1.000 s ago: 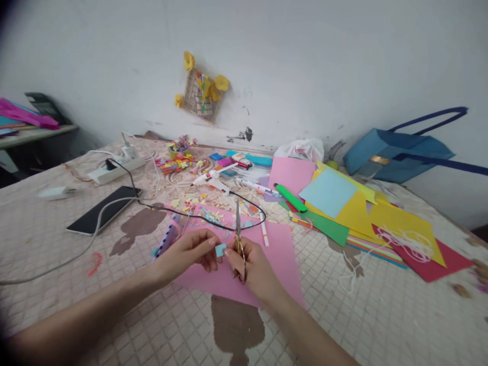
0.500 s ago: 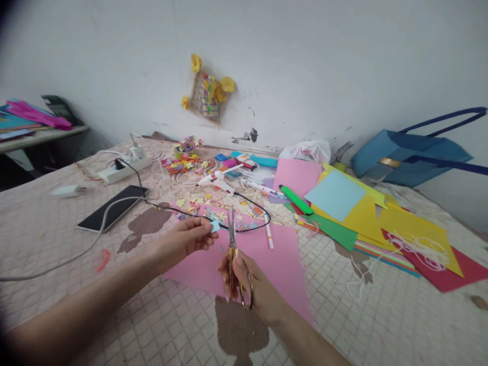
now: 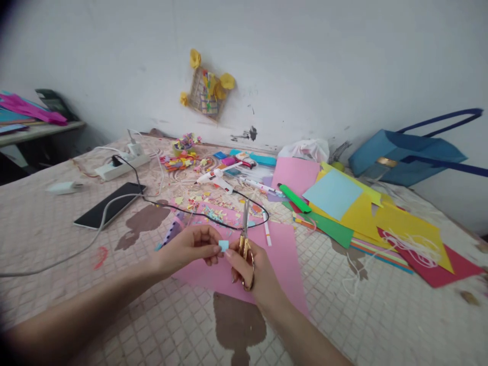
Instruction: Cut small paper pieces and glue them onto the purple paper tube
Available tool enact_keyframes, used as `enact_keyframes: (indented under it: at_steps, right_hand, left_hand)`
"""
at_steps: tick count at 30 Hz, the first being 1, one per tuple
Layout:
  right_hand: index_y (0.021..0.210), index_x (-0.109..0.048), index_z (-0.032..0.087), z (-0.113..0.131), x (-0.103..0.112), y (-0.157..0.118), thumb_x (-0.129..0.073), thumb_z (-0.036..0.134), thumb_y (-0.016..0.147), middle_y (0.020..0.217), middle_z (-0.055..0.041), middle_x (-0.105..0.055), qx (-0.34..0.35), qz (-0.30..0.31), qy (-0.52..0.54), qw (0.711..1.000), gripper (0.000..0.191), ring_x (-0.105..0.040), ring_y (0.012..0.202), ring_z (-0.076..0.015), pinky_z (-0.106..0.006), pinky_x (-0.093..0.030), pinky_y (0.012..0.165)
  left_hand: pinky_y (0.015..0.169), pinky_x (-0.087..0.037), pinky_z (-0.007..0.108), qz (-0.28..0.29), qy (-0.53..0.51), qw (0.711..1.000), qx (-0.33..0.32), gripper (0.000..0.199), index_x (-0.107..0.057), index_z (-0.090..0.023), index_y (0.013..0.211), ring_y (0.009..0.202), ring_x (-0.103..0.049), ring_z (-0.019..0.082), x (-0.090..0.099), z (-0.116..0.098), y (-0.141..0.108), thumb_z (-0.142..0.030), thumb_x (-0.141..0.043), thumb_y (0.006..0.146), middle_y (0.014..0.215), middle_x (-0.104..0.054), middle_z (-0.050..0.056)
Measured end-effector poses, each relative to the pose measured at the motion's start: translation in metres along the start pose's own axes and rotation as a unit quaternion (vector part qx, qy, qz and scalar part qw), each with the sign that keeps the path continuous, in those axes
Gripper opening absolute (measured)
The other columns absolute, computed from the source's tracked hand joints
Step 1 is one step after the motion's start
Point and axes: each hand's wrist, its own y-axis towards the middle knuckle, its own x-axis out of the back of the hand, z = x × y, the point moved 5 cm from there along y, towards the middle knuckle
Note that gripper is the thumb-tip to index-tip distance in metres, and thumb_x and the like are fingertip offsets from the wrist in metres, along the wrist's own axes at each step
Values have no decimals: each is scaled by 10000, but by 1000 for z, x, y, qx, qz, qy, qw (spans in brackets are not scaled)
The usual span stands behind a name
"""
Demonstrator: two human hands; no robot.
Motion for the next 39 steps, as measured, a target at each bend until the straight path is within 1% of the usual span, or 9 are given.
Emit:
enact_keyframes:
  at_steps: [4, 6, 10, 13, 16, 20, 25, 31, 39]
  right_hand:
    - [710, -471, 181, -1, 0, -1, -561, 330, 816, 478, 67, -471, 1, -4, 0, 1000, 203, -396, 415, -60, -190, -281, 415]
    - [707, -466, 182, -1, 0, -1, -556, 319, 814, 475, 69, -466, 1, -8, 2, 1000, 196, -399, 416, -61, -189, -280, 413]
    - [721, -481, 180, -3, -2, -2, -562, 340, 812, 490, 64, -473, -4, 5, -2, 1000, 201, -394, 420, -64, -189, -278, 411]
    - [739, -500, 175, -4, -6, -4, -566, 396, 812, 509, 59, -469, -14, 28, 10, 999, 242, -380, 422, -64, -192, -265, 410]
    - [792, -535, 163, -3, -12, -6, -486, 471, 849, 572, 43, -469, -20, 59, 66, 996, 317, -408, 443, -65, -201, -279, 431]
    - [834, -571, 146, -2, -22, -11, -383, 549, 866, 618, 24, -480, -29, 128, 148, 980, 446, -430, 448, -70, -217, -306, 456]
    - [796, -583, 129, -4, -33, -18, -322, 528, 897, 583, 14, -479, -40, 192, 182, 963, 487, -420, 427, -69, -214, -301, 450]
    - [788, -590, 128, -9, -40, -22, -339, 599, 858, 560, 22, -466, -66, 215, 218, 950, 539, -412, 398, -68, -205, -287, 417]
    - [791, -597, 117, -7, -40, -22, -345, 630, 839, 562, 20, -460, -81, 215, 211, 950, 574, -417, 404, -71, -213, -297, 430]
  left_hand:
    - [560, -468, 251, -16, -46, 998, 33, 364, -563, -109, 798, 565, -605, 118, -1, 5, 0, -472, -561, 780, 662, -640, 46]
    - [558, -467, 254, -21, -49, 998, 38, 400, -561, -107, 794, 569, -607, 123, -1, 5, 0, -504, -516, 798, 673, -638, 53]
    - [542, -450, 238, 0, 18, 1000, 6, 325, -562, -100, 784, 542, -570, 101, -6, 2, -1, -410, -646, 731, 657, -620, 32]
    - [519, -414, 208, -20, 33, 999, -18, 275, -568, -107, 760, 508, -523, 75, -4, 0, -2, -368, -650, 737, 592, -574, -6]
    - [524, -402, 197, -53, -12, 998, -20, 245, -556, -119, 716, 509, -510, 63, 4, -3, -1, -346, -642, 749, 609, -573, -7]
    - [506, -389, 181, -92, -114, 989, -1, 250, -546, -120, 682, 505, -494, 52, 15, -6, 1, -332, -673, 722, 629, -583, 2]
    - [496, -399, 147, -106, -212, 971, 19, 238, -555, -111, 690, 503, -499, 38, 22, -7, 2, -285, -718, 688, 625, -583, -3]
    - [509, -428, 140, -135, -259, 956, 30, 188, -565, -114, 704, 506, -514, 36, 26, -9, 1, -222, -719, 694, 623, -593, -1]
    - [512, -420, 147, -135, -259, 956, 27, 204, -565, -114, 699, 508, -513, 36, 27, -9, 2, -236, -728, 683, 620, -596, -5]
